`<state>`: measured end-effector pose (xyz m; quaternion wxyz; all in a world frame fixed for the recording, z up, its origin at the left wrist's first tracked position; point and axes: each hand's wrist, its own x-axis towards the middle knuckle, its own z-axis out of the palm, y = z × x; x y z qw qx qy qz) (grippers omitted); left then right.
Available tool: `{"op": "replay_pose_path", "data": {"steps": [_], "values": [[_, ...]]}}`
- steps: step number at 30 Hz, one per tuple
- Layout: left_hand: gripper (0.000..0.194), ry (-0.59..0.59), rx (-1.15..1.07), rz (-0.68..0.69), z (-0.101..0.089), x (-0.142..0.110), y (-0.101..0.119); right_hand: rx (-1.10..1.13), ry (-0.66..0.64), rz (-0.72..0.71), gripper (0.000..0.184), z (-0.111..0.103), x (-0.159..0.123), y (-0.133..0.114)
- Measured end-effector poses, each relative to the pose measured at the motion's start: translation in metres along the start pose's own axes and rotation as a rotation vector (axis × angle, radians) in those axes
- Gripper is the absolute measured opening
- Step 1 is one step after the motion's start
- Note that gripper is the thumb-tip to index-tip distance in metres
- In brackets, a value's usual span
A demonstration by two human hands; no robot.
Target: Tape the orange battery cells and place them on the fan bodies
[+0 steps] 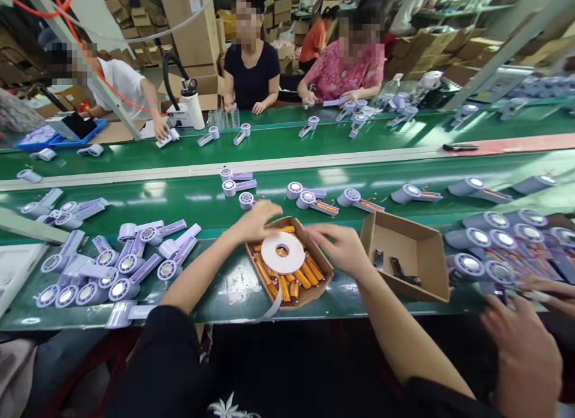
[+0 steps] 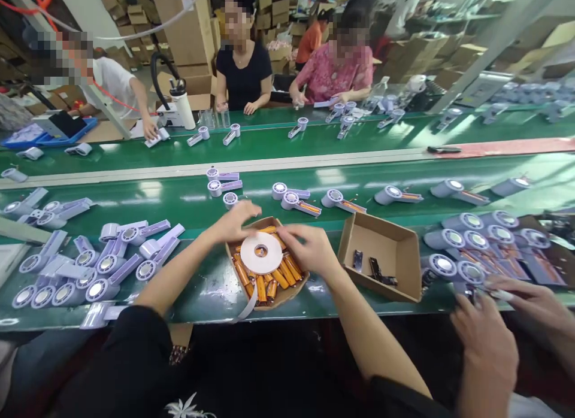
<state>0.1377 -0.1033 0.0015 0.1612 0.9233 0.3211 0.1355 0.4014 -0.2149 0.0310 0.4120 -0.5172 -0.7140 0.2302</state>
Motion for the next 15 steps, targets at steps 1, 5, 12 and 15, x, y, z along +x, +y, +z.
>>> {"op": "replay_pose_path", "data": {"steps": [1,5,12,15], "values": [[0.052,-0.091,-0.006,0.168,0.002,-0.014,0.013,0.038,0.01,0.025,0.027,-0.01,-0.025,0.0],[0.048,-0.209,0.099,0.322,-0.003,-0.058,0.045,0.126,-0.02,0.157,0.025,-0.022,-0.085,0.002],[0.03,0.154,0.156,0.146,-0.031,-0.094,0.088,0.565,-0.433,0.316,0.04,0.044,-0.092,-0.05],[0.031,0.299,0.167,0.106,-0.037,-0.121,0.092,0.583,-0.579,0.135,0.051,0.078,-0.095,-0.073]]}}
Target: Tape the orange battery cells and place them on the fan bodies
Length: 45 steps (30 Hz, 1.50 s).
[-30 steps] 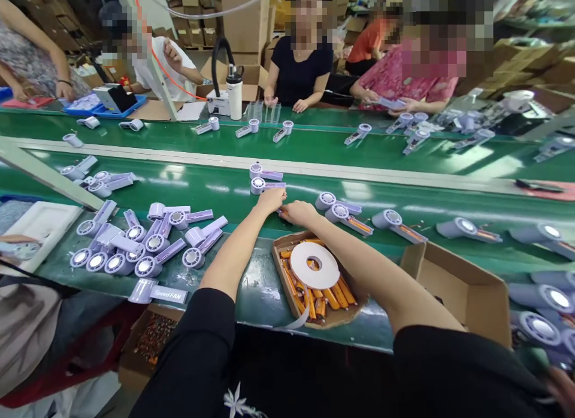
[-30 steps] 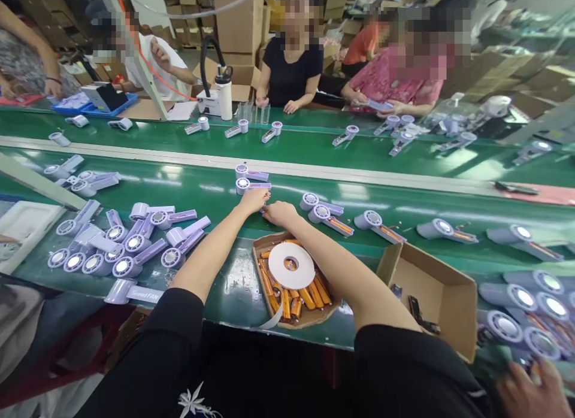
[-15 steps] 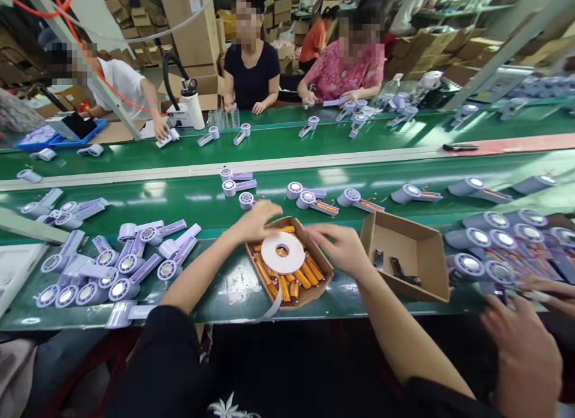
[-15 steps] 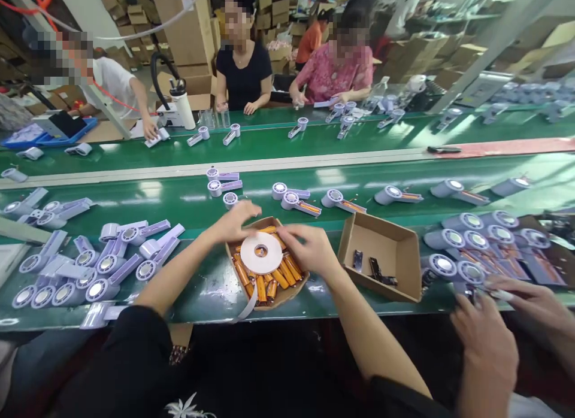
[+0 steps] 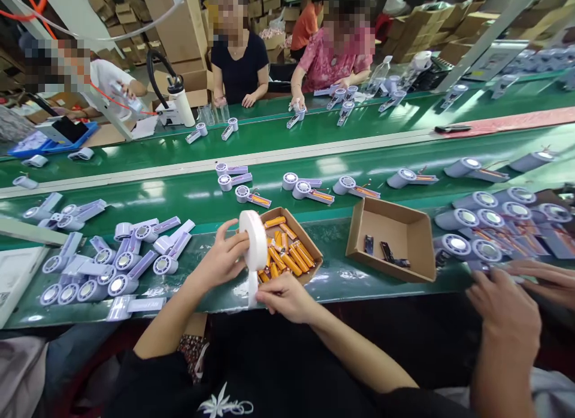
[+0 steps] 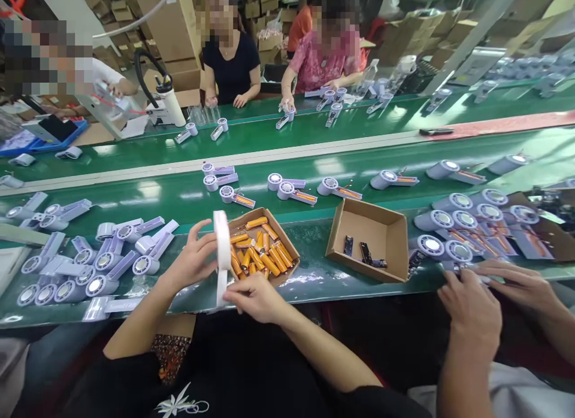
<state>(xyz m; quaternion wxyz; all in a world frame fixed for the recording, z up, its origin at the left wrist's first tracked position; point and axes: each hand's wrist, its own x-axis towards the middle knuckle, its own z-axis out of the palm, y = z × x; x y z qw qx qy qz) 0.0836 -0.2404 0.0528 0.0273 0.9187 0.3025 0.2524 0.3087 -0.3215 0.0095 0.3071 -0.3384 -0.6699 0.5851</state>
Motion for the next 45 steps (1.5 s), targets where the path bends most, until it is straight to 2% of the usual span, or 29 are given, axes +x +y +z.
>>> {"op": "replay_pose_path", "data": {"steps": [2,4,6,8,9,11,13,16,18,21,22,25,28,31,33,35,38,41,43,45], "values": [[0.036,0.112,0.029,-0.078,-0.012,-0.018,-0.005,-0.101,-0.144,-0.068,0.051,0.005,0.01,0.004],[0.042,0.206,0.074,-0.157,-0.026,-0.033,-0.01,-0.274,-0.222,-0.099,0.037,-0.011,0.024,0.01],[0.045,0.258,0.122,-0.198,-0.037,-0.042,-0.012,-0.555,-0.104,-0.085,0.027,-0.042,0.044,0.017],[0.045,0.268,0.148,-0.189,-0.04,-0.045,-0.011,-0.822,0.117,-0.023,0.025,-0.076,0.068,0.024],[0.045,0.244,0.153,-0.17,-0.038,-0.046,-0.01,-0.896,0.19,0.009,0.024,-0.091,0.079,0.027],[0.043,0.178,0.157,-0.129,-0.027,-0.045,-0.007,-0.955,0.246,0.044,0.019,-0.11,0.097,0.033],[0.042,0.109,0.166,-0.107,-0.013,-0.045,-0.006,-0.94,0.253,0.041,0.014,-0.117,0.106,0.036],[0.045,0.021,0.223,-0.094,0.003,-0.049,-0.006,-0.879,0.27,0.017,0.016,-0.117,0.1,0.031],[0.046,-0.025,0.279,-0.059,0.006,-0.053,-0.006,-0.674,0.324,-0.029,0.024,-0.114,0.087,0.019],[0.049,-0.075,0.314,-0.004,0.002,-0.052,-0.005,-0.245,0.397,-0.1,0.047,-0.104,0.064,-0.005],[0.051,-0.085,0.308,0.003,0.0,-0.05,-0.004,-0.186,0.406,-0.106,0.053,-0.098,0.057,-0.012],[0.052,-0.108,0.293,0.006,-0.004,-0.041,-0.001,-0.345,0.426,-0.051,0.054,-0.08,0.046,-0.021],[0.046,-0.143,0.332,0.022,-0.005,-0.033,0.005,-0.383,0.342,0.008,0.05,-0.075,0.04,-0.018],[0.043,-0.172,0.339,0.017,-0.004,-0.026,0.014,-0.164,0.222,0.032,0.054,-0.085,0.037,-0.015],[0.043,-0.184,0.328,-0.004,-0.005,-0.022,0.02,-0.056,0.236,0.062,0.053,-0.09,0.036,-0.015],[0.045,-0.189,0.318,-0.034,-0.006,-0.016,0.025,0.009,0.35,0.061,0.051,-0.086,0.034,-0.013],[0.045,-0.194,0.315,-0.093,-0.004,-0.012,0.032,0.101,0.643,-0.024,0.05,-0.063,0.033,0.0],[0.04,-0.226,0.306,-0.148,0.012,-0.019,0.049,0.188,0.898,-0.05,0.048,-0.046,0.031,0.02],[0.035,-0.288,0.21,-0.073,0.028,-0.028,0.068,0.222,1.026,-0.057,0.045,-0.059,0.03,0.028],[0.036,-0.375,0.065,0.076,0.042,-0.036,0.083,0.24,1.126,-0.135,0.05,-0.089,0.028,0.026]]}}
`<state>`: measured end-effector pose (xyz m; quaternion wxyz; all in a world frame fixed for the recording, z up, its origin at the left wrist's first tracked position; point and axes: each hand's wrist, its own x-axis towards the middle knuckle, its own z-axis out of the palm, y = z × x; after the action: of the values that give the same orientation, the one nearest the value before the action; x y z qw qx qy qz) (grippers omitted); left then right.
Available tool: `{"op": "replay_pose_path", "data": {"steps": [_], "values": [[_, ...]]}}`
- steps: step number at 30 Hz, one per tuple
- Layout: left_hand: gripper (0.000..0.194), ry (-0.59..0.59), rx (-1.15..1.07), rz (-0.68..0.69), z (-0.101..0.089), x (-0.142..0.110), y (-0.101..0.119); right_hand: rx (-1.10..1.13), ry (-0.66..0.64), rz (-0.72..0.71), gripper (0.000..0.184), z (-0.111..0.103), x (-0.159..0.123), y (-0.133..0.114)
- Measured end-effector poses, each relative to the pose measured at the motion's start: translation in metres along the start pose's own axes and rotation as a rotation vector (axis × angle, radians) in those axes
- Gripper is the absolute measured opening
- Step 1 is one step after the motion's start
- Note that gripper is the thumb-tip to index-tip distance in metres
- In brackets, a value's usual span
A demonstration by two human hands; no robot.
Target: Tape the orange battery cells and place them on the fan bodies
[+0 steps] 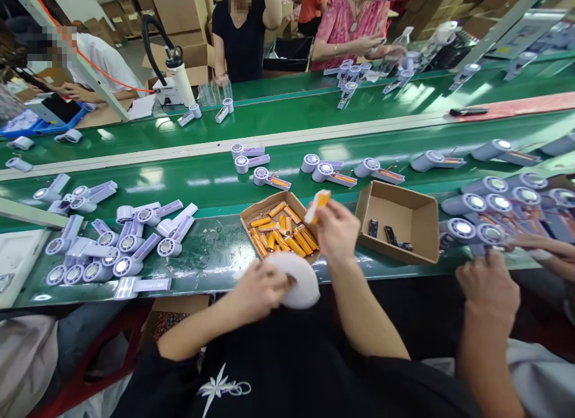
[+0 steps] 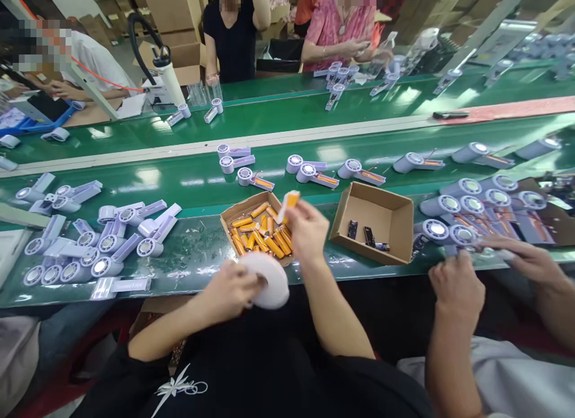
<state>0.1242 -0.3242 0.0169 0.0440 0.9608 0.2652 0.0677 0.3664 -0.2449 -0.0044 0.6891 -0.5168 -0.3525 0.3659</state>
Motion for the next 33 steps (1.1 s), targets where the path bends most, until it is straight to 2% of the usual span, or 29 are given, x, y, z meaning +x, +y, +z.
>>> {"op": "replay_pose_path", "data": {"steps": [2,4,5,8,10,14,16,17,19,21,24,26,28,30,31,33], "values": [[0.048,-0.05,-0.074,0.054,0.007,0.003,0.002,0.039,0.023,-0.101,0.061,-0.014,0.029,-0.014],[0.059,-0.069,-0.112,-0.042,0.007,0.013,-0.013,0.028,-0.05,-0.136,0.066,-0.023,0.046,-0.031],[0.062,-0.08,-0.139,-0.095,0.004,0.019,-0.025,0.021,-0.098,-0.11,0.064,-0.025,0.047,-0.038],[0.07,-0.118,-0.267,-0.133,-0.004,0.034,-0.059,0.095,-0.178,0.071,0.05,-0.029,0.026,-0.046],[0.071,-0.092,-0.356,-0.106,-0.008,0.038,-0.071,0.207,-0.153,0.172,0.044,-0.039,0.004,-0.044],[0.046,0.029,-0.471,-0.046,-0.015,0.055,-0.081,0.363,-0.11,0.334,0.037,-0.082,-0.031,-0.028],[0.035,0.058,-0.454,-0.05,-0.018,0.087,-0.091,0.383,-0.128,0.388,0.037,-0.105,-0.043,-0.019],[0.032,0.062,-0.42,-0.052,-0.019,0.111,-0.098,0.387,-0.128,0.393,0.038,-0.115,-0.048,-0.014],[0.032,0.05,-0.302,-0.048,-0.017,0.174,-0.114,0.386,-0.113,0.367,0.045,-0.127,-0.053,-0.006],[0.037,0.022,-0.12,-0.056,-0.009,0.247,-0.13,0.359,-0.095,0.316,0.051,-0.133,-0.054,0.0],[0.059,-0.094,0.127,-0.075,0.01,0.35,-0.148,0.197,-0.053,0.191,0.042,-0.132,-0.048,0.003],[0.066,-0.203,0.173,-0.052,0.022,0.399,-0.158,0.022,-0.047,0.128,0.038,-0.131,-0.042,-0.001],[0.058,-0.289,0.15,-0.01,0.03,0.426,-0.17,-0.109,-0.069,0.136,0.041,-0.132,-0.038,-0.005],[0.045,-0.308,0.124,0.008,0.03,0.43,-0.186,-0.153,-0.043,0.174,0.051,-0.136,-0.035,-0.008],[0.041,-0.297,0.114,0.006,0.027,0.422,-0.196,-0.155,0.006,0.18,0.056,-0.138,-0.034,-0.008],[0.04,-0.249,0.099,-0.014,0.013,0.389,-0.221,-0.151,0.139,0.146,0.061,-0.144,-0.033,-0.006]]}}
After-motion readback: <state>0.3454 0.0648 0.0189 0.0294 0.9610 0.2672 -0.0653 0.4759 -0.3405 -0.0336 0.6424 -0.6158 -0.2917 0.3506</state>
